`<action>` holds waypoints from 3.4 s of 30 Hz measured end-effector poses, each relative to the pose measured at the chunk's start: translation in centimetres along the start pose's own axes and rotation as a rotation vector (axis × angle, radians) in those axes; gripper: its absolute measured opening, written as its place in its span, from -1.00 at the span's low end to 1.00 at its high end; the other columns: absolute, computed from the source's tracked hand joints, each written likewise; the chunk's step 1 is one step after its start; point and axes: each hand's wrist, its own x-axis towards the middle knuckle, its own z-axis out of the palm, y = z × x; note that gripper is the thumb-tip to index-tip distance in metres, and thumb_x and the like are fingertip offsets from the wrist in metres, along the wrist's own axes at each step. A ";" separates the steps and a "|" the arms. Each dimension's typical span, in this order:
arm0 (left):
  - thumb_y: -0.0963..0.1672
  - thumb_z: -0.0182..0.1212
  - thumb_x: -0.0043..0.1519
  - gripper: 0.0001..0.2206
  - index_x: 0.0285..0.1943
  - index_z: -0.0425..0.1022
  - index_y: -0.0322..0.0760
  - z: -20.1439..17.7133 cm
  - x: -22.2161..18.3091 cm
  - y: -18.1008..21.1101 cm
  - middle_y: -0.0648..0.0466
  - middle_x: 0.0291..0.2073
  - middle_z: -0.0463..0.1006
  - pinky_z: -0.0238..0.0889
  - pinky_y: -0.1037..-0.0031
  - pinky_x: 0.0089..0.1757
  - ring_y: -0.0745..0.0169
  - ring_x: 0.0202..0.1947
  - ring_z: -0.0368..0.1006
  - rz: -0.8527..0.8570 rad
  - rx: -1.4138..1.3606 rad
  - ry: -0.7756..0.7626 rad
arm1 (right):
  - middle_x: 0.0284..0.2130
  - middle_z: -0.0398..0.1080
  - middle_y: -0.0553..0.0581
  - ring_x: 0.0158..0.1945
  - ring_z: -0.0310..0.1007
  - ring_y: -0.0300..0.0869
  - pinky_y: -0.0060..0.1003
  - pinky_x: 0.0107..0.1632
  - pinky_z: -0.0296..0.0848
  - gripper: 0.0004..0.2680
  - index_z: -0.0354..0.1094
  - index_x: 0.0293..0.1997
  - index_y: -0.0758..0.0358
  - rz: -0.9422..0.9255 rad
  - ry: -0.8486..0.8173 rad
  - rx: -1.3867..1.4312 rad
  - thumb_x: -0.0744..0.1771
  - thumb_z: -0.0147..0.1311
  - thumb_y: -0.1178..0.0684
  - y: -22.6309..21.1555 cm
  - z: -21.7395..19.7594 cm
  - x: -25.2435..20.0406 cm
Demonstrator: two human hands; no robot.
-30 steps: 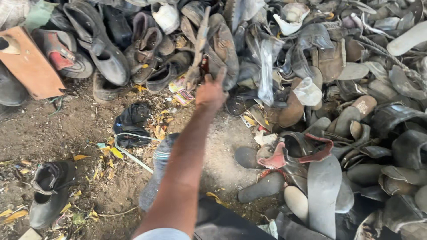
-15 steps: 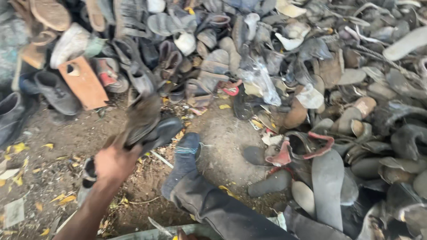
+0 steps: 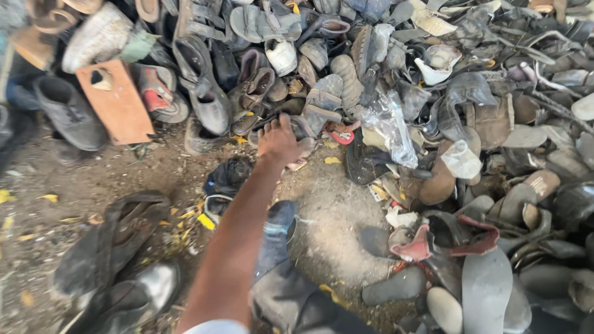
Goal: The person repairs shoes by using a small blade to trim material from a shoe sole and a hammer to secure parts together.
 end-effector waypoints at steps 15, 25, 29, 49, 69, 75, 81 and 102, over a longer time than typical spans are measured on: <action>0.02 0.21 0.15 -0.39 0.32 0.22 -0.39 -1.5 -14.6 -14.0 -0.29 -0.25 0.64 0.42 0.01 -0.10 -0.34 -0.18 0.59 -0.401 -0.093 0.240 | -0.28 0.53 0.29 -0.37 0.54 0.11 -0.05 -0.30 0.50 -0.65 0.38 0.16 0.34 0.040 0.045 0.086 0.30 0.18 -0.02 0.7 -2.7 0.7; 0.21 0.26 0.06 -0.08 0.49 -0.02 -0.31 -4.6 -39.3 -19.3 -0.42 0.02 0.51 0.34 0.00 0.00 -0.43 0.02 0.48 -0.424 -0.188 0.032 | -0.22 0.56 0.32 -0.31 0.59 0.17 -0.01 -0.24 0.53 -0.65 0.38 0.16 0.33 0.209 0.033 0.248 0.29 0.18 -0.01 -7.4 -7.9 0.9; 0.12 0.21 0.19 -0.37 0.34 0.25 -0.25 -3.5 -38.9 -18.2 -0.32 0.07 0.50 0.35 -0.01 0.01 -0.39 0.07 0.46 -0.367 -0.187 0.165 | -0.20 0.57 0.31 -0.29 0.58 0.19 0.00 -0.25 0.52 -0.66 0.34 0.19 0.28 0.198 0.050 0.207 0.31 0.14 0.01 -8.8 -10.3 2.5; -0.09 0.19 0.12 -0.60 0.13 0.43 -0.34 -6.0 -48.4 -19.8 -0.19 0.01 0.47 0.25 0.10 0.04 -0.18 0.07 0.36 -0.191 -0.011 -0.172 | -0.30 0.50 0.29 -0.30 0.54 0.00 -0.14 -0.21 0.47 -0.65 0.26 0.27 0.37 0.581 0.282 0.297 0.38 0.05 -0.01 -12.5 -15.8 1.0; -0.14 0.19 0.07 -0.67 0.02 0.53 -0.32 0.4 -49.4 -15.7 -0.24 0.12 0.48 0.28 0.13 0.14 -0.24 0.17 0.41 0.434 0.094 -0.262 | -0.49 0.32 -0.03 -0.43 0.26 -0.36 -0.40 -0.35 0.34 -0.69 0.30 0.28 0.30 0.692 0.287 0.609 0.38 0.06 0.08 -16.5 -18.8 4.6; -0.03 0.12 0.18 -0.58 0.23 0.43 -0.17 -1.1 -48.1 -14.0 -0.25 0.05 0.55 0.31 0.08 0.13 -0.26 0.08 0.50 0.229 -0.022 -0.345 | -0.49 0.30 -0.03 -0.44 0.24 -0.36 -0.39 -0.36 0.33 -0.69 0.33 0.26 0.30 0.767 0.272 0.676 0.38 0.08 0.07 -17.0 -19.0 5.6; 0.10 0.15 0.20 -0.44 0.21 0.43 -0.40 2.1 -43.3 -13.7 -0.22 0.19 0.44 0.08 0.01 0.18 -0.22 0.25 0.29 0.305 -0.051 0.230 | -0.34 0.42 0.15 -0.32 0.38 -0.19 -0.28 -0.24 0.40 -0.69 0.34 0.25 0.34 0.673 0.233 0.529 0.37 0.11 0.05 -15.7 -17.0 6.1; 0.06 0.22 0.16 -0.57 0.14 0.51 -0.16 5.4 -36.6 -11.3 -0.10 0.04 0.58 0.07 -0.06 0.17 -0.16 0.21 0.37 -0.150 -0.085 -0.195 | -0.07 0.52 0.32 0.03 0.49 0.21 -0.01 0.03 0.43 -0.69 0.44 0.13 0.09 0.788 -0.159 0.175 0.26 0.21 0.08 -10.6 -18.4 6.1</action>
